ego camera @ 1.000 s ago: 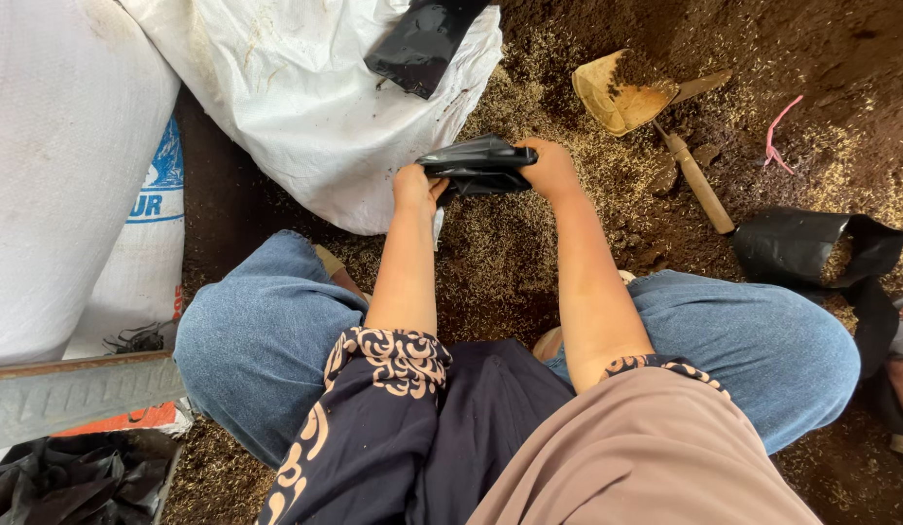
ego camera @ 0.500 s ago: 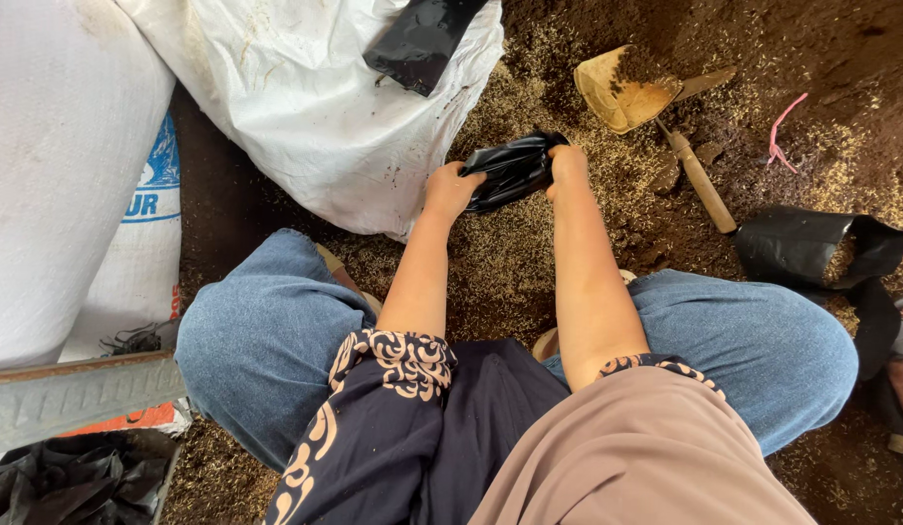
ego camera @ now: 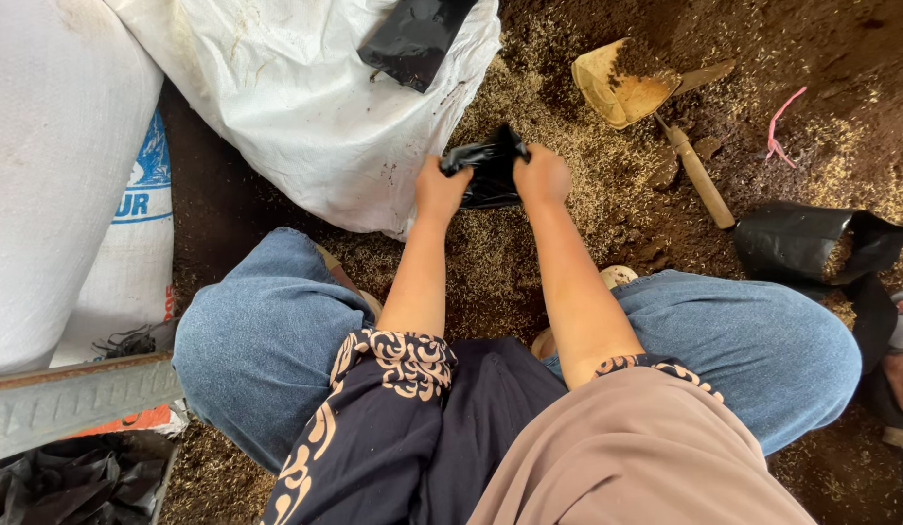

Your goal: The person scoops loose grains from a large white sack using a small scoop and transfers them into a black plastic bag. They repeat this process multiple times, filling the bag and then tying it closed.

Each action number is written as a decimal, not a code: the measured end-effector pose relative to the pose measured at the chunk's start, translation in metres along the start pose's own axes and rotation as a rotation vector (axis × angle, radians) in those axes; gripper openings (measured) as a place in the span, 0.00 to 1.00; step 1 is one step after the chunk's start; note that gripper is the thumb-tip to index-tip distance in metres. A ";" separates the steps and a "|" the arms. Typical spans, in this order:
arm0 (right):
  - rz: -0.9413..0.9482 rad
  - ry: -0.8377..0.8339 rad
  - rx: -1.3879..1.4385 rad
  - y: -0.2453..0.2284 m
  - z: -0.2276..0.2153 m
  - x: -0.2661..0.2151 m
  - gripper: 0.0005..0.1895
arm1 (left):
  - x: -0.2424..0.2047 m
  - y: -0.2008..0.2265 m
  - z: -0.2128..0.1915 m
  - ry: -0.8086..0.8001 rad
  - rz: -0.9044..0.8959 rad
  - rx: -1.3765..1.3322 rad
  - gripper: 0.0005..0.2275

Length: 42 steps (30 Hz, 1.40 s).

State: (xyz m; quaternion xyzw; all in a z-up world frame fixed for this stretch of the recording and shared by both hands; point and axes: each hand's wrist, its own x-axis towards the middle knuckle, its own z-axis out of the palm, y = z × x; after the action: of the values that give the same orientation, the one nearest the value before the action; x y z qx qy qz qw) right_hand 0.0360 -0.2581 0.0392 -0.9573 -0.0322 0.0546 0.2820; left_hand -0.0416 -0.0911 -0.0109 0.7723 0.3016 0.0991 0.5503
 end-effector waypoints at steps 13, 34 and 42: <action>0.807 -0.069 1.060 0.055 0.048 0.049 0.25 | 0.026 -0.082 0.023 0.085 -0.045 0.423 0.10; 0.261 0.185 0.295 0.049 0.025 0.005 0.16 | -0.015 -0.019 0.004 0.107 0.079 0.419 0.12; 0.234 -0.144 0.209 0.046 0.014 0.023 0.19 | 0.000 -0.010 0.015 0.227 -0.236 -0.185 0.19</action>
State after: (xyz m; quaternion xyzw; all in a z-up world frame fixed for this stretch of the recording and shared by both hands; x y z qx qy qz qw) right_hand 0.0587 -0.2868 0.0007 -0.9137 0.0655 0.1584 0.3685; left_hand -0.0380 -0.1009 -0.0258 0.6613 0.4399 0.1477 0.5894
